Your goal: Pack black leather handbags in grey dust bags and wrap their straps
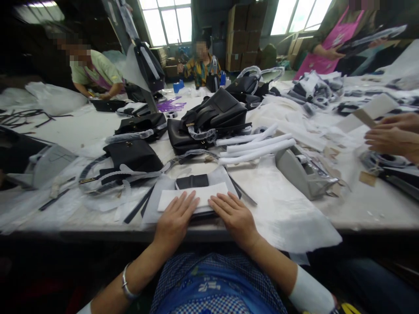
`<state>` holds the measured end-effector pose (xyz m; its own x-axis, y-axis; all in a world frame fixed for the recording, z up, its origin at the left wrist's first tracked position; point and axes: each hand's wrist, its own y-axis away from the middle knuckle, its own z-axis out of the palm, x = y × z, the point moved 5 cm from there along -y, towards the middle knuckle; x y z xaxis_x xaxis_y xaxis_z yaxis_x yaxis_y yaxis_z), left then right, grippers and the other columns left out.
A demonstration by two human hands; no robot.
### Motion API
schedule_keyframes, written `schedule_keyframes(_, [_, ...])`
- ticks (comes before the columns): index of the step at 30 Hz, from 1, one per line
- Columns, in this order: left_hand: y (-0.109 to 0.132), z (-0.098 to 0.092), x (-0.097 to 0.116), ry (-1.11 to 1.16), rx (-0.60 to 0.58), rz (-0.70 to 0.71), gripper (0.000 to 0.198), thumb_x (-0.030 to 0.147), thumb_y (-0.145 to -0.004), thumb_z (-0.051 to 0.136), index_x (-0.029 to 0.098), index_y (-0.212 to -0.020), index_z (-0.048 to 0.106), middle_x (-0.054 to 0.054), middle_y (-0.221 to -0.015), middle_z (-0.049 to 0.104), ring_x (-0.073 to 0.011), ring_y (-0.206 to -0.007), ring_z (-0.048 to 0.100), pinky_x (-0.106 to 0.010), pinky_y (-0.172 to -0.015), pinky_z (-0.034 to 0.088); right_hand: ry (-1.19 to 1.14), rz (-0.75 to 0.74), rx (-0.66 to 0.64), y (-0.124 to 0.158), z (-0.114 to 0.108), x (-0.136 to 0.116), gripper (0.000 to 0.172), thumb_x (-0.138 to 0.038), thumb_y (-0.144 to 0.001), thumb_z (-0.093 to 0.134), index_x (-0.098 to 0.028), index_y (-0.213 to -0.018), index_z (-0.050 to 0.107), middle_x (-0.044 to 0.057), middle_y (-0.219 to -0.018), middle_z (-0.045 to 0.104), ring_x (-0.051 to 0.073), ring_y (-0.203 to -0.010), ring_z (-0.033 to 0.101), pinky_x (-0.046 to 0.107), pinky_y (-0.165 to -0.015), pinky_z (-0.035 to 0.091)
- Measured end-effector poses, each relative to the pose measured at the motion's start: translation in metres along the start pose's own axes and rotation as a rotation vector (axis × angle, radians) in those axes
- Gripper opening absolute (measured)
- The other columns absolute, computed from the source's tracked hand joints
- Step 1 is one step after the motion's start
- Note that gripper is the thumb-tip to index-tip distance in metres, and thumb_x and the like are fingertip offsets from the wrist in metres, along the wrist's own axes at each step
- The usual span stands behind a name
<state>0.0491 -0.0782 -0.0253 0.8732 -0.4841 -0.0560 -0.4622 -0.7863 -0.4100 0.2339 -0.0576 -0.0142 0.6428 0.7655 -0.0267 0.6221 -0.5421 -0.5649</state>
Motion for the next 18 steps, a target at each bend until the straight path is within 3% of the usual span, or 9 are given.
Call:
schedule_keyframes(4, [-0.009,-0.004,0.012,-0.077,-0.062,-0.017,0.046,0.007,-0.093,0.037,0.011,-0.136,0.054,-0.012,-0.157,0.036,-0.0312,-0.145,0.035,-0.055,-0.111,0.041,-0.018,0.023,0.018,0.009,0.009,0.002,0.044,-0.006,-0.098,0.043,-0.021,-0.138,0.054,0.003,-0.135,0.064,0.022,-0.125,0.059,0.045,-0.112,0.04])
schedule_keyframes(9, [-0.01,0.001,0.016,-0.073,-0.013,-0.025,0.041,0.016,-0.099,0.036,0.016,-0.136,0.054,-0.012,-0.15,0.048,-0.0267,-0.139,0.044,-0.05,-0.111,0.041,-0.072,0.002,-0.029,-0.005,-0.009,0.008,0.036,-0.012,-0.097,0.047,-0.022,-0.13,0.06,0.005,-0.126,0.069,0.024,-0.114,0.066,0.045,-0.104,0.047])
schedule_keyframes(11, [-0.006,0.005,0.015,-0.071,0.041,-0.049,0.043,0.02,-0.101,0.037,0.023,-0.142,0.049,-0.009,-0.151,0.047,-0.0256,-0.139,0.045,-0.049,-0.111,0.041,-0.136,-0.039,-0.102,-0.028,-0.013,0.013,0.03,-0.016,-0.096,0.053,-0.023,-0.123,0.064,0.005,-0.116,0.073,0.023,-0.102,0.07,0.044,-0.101,0.049])
schedule_keyframes(13, [-0.003,0.008,0.014,-0.073,0.066,-0.067,0.044,0.024,-0.102,0.039,0.028,-0.145,0.045,-0.007,-0.152,0.046,-0.0252,-0.139,0.045,-0.05,-0.11,0.041,-0.181,-0.091,-0.169,-0.061,-0.008,0.016,0.035,-0.011,-0.092,0.054,-0.024,-0.123,0.064,0.005,-0.112,0.074,0.022,-0.098,0.071,0.041,-0.097,0.051])
schedule_keyframes(16, [-0.001,0.009,0.014,-0.075,0.07,-0.069,0.044,0.028,-0.101,0.042,0.029,-0.145,0.045,-0.008,-0.153,0.045,-0.0253,-0.139,0.044,-0.049,-0.111,0.04,-0.195,-0.106,-0.267,-0.119,0.022,0.017,0.063,-0.002,-0.083,0.054,-0.028,-0.14,0.054,0.008,-0.136,0.062,0.024,-0.103,0.07,0.035,-0.084,0.056])
schedule_keyframes(18, [-0.001,0.008,0.014,-0.077,0.07,-0.069,0.045,0.029,-0.101,0.043,0.029,-0.146,0.044,-0.008,-0.153,0.044,-0.0246,-0.14,0.043,-0.047,-0.111,0.04,-0.226,-0.107,-0.368,-0.152,0.049,0.013,0.067,-0.003,-0.079,0.059,-0.03,-0.14,0.055,0.009,-0.15,0.049,0.025,-0.1,0.071,0.033,-0.078,0.056])
